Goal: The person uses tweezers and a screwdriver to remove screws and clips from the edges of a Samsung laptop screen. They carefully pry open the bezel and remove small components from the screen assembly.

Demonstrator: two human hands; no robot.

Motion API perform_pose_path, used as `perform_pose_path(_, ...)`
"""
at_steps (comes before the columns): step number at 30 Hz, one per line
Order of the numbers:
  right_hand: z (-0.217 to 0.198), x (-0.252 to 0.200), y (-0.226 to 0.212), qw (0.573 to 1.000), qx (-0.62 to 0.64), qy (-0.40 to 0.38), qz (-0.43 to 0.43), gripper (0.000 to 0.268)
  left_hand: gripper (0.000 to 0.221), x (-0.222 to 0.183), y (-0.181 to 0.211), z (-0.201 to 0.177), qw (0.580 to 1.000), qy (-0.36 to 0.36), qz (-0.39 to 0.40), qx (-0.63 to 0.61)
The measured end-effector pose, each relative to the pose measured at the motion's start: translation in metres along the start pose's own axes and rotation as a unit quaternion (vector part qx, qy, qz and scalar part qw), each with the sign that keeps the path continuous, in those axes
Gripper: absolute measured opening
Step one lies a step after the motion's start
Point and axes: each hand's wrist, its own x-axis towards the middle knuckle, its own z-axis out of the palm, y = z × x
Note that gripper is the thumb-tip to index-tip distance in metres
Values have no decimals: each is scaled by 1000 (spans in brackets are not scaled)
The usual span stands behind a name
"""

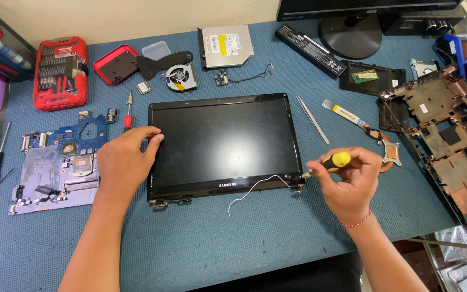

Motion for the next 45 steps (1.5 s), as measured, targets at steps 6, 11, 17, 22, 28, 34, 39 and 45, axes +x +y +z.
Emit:
perform_pose_path(6,-5,-2,-18,999,-26,-37,11,53,6,1,9,-3,1000,8,4,12)
perform_pose_path(11,-10,2,-19,998,-18,-61,27,51,5,-1,9,3,1000,9,5,-11)
perform_pose_path(17,-11,18,-42,991,-32,-128,35,41,7,5,32,11,994,52,63,-67)
perform_pose_path(22,-16,31,-37,988,0,-149,28,30,17,26,147,-8,949,38,206,-234)
perform_pose_path(28,-23,37,-22,974,-30,-224,3,20,29,39,232,-4,857,-93,303,-405)
perform_pose_path(34,-31,36,-16,962,70,-252,79,24,9,49,242,26,897,-45,304,-317)
perform_pose_path(39,-26,35,-19,978,57,-196,50,40,42,51,260,27,942,60,293,-151)
perform_pose_path(45,-19,3,19,985,-5,-125,118,34,37,62,260,11,889,-101,292,-338)
